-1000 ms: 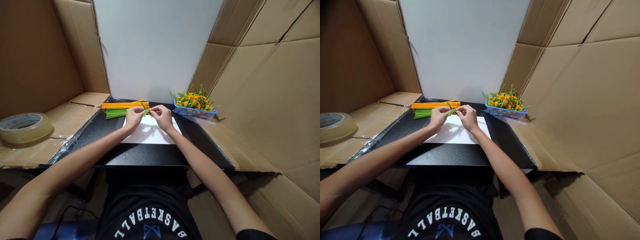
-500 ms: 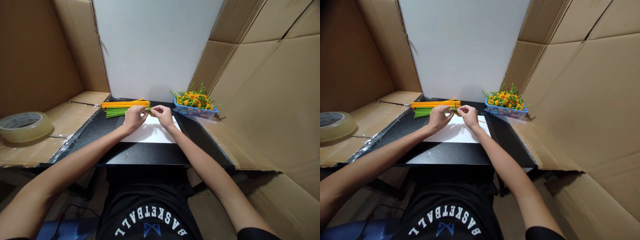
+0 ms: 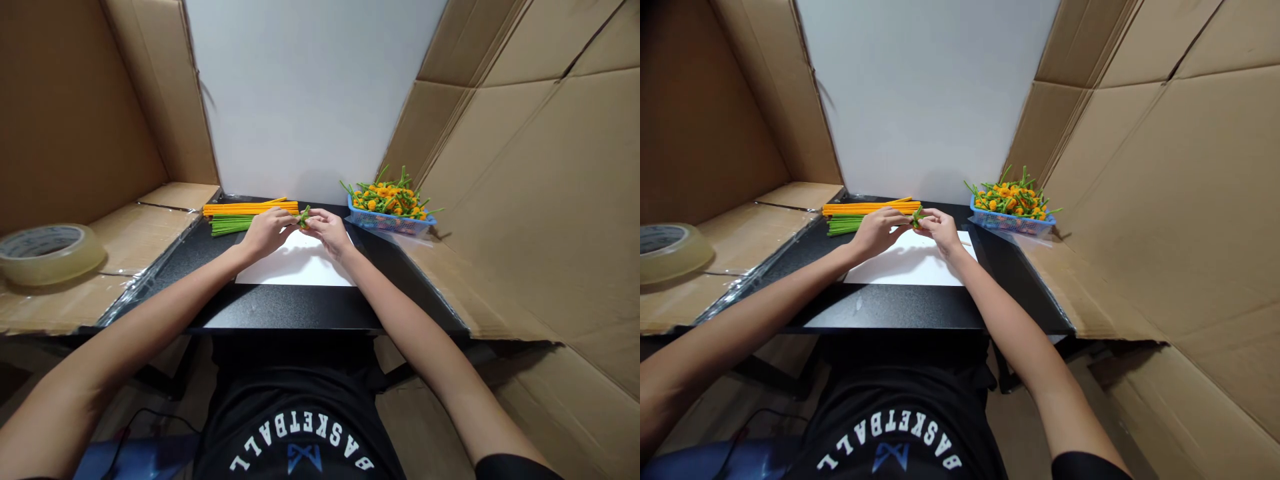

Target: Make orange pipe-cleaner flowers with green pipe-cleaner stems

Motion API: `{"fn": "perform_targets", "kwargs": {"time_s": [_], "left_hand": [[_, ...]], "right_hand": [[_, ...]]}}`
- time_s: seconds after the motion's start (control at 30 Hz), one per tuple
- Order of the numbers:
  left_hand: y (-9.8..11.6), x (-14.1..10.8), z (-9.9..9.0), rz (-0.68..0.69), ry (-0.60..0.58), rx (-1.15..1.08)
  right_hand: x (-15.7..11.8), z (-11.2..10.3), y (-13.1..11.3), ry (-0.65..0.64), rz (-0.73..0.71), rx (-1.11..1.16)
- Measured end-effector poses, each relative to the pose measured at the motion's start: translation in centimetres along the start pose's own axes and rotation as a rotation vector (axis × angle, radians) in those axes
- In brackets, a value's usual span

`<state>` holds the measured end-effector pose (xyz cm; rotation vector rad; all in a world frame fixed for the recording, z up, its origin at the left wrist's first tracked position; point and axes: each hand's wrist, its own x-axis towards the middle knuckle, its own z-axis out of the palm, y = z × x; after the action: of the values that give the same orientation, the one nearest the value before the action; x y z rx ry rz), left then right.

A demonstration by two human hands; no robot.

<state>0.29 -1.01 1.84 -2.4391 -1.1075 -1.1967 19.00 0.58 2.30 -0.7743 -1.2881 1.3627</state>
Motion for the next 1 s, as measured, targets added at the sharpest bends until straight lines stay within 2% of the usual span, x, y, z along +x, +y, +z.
{"fn": "perform_targets", "kwargs": {"time_s": [0.27, 0.53, 0.67, 0.9, 1.0], "left_hand": [[-0.5, -0.1, 0.3, -0.035, -0.013, -0.104], [-0.4, -0.1, 0.2, -0.067, -0.01, -0.135], [0.0, 0.0, 0.1, -0.156, 0.007, -0.258], [1.2, -0.1, 0.3, -0.384, 0.02, -0.494], [1.1, -0.1, 0.4, -0.404, 0.047, -0.511]], "right_hand": [[-0.1, 0.0, 0.1, 0.002, 0.034, 0.014], [-0.3, 0.1, -0.1, -0.055, 0.021, 0.027], [-0.1, 0.0, 0.2, -0.087, -0.022, 0.045], [0.0, -0.2, 0.2, -0.051, -0.038, -0.003], [0.0, -0.3, 0.1, -0.052, -0.023, 0.013]]}}
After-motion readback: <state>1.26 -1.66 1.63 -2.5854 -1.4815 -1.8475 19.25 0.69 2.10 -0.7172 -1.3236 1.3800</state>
